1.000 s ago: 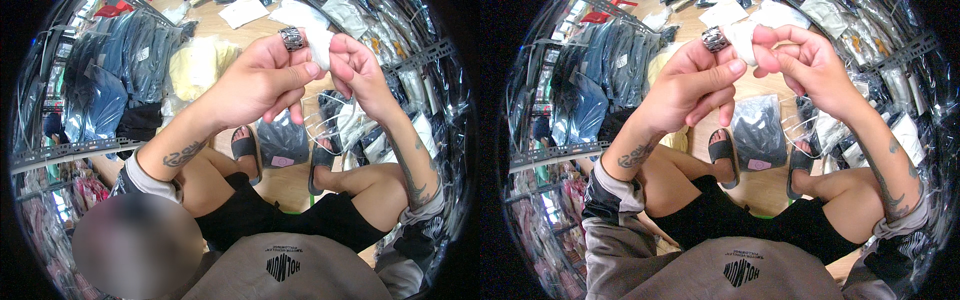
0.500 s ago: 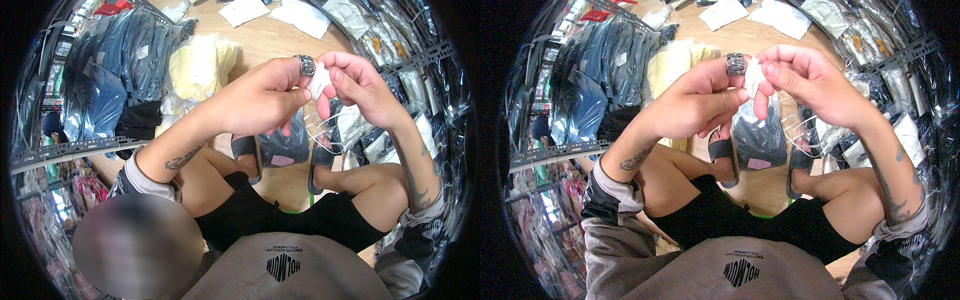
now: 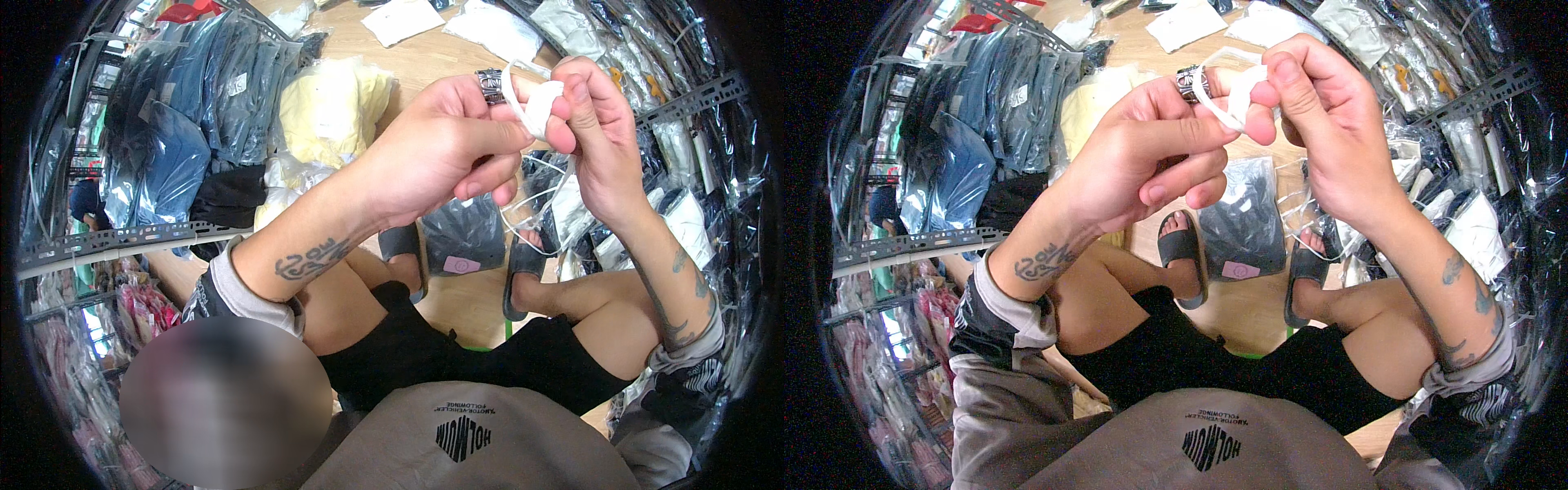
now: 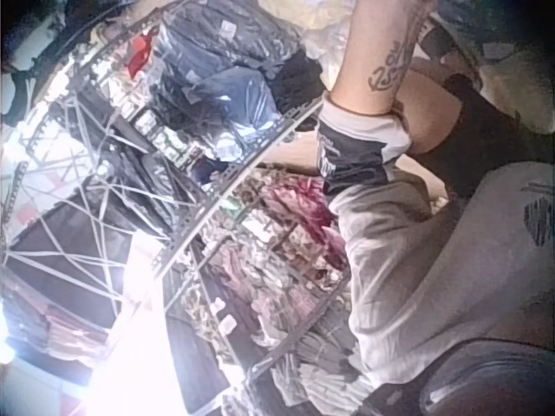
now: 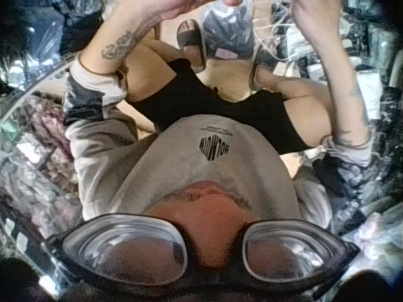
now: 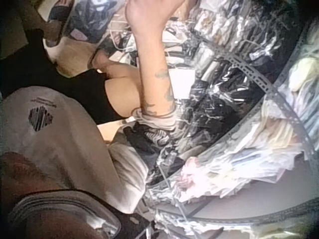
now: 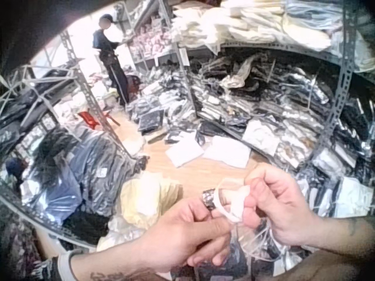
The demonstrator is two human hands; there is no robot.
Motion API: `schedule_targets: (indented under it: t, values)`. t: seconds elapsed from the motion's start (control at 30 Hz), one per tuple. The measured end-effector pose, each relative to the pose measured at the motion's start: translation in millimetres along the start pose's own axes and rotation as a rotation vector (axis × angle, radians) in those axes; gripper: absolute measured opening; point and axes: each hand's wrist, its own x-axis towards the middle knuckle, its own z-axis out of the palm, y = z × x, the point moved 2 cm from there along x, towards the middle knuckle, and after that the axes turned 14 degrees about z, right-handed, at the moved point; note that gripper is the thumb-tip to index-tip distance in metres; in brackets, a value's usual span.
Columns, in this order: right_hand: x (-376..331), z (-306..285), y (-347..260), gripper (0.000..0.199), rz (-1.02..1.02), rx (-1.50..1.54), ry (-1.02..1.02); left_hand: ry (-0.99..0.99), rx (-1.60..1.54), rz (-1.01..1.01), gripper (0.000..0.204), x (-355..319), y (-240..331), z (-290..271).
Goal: The person sits on the floor in a stockroom and ties a white elastic band around a bundle of packaged clothing. They repeatedly wrap and knot the band to secure the bundle.
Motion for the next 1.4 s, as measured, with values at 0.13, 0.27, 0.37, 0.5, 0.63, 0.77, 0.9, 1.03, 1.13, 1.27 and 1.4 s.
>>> schedule_targets:
  t: [0.13,0.27,0.37,0.5,0.63,0.77,0.9,1.03,1.13,1.27,1.4]
  values:
    - [6,-14,7,0.023,0.055,-0.048,-0.093,-0.040,0.020,-0.060,0.017,-7,2,-2]
    - [8,-37,10,0.025,0.231,-0.101,-0.169,-0.014,0.047,-0.053,0.031,-11,11,8]
    - [20,-49,12,0.022,-0.009,-0.254,-0.055,-0.116,0.060,-0.088,0.036,-12,10,3]
    - [22,-56,-5,0.019,-0.117,-0.383,0.131,-0.107,0.180,-0.128,0.034,-7,-4,-2]
    - [21,-58,-10,0.020,-0.305,-0.371,0.202,-0.092,0.205,-0.157,0.034,-4,-10,-2]
    - [22,-60,-2,0.016,-0.264,-0.400,0.128,-0.115,0.217,-0.195,0.036,-6,-4,10]
    - [21,-55,7,0.019,-0.012,-0.334,-0.057,-0.076,0.201,-0.098,0.039,-7,4,20]
    - [11,-52,29,0.019,0.453,-0.200,-0.326,-0.076,0.220,-0.048,0.040,-7,1,14]
    - [2,-25,26,0.018,0.514,0.081,-0.337,-0.056,0.193,-0.024,0.040,-8,-1,12]
    - [-6,-6,19,0.021,0.516,0.181,-0.249,-0.061,0.208,-0.015,0.041,-5,8,11]
    - [-3,-10,22,0.025,0.440,0.109,-0.307,-0.040,0.097,0.001,0.042,-8,8,17]
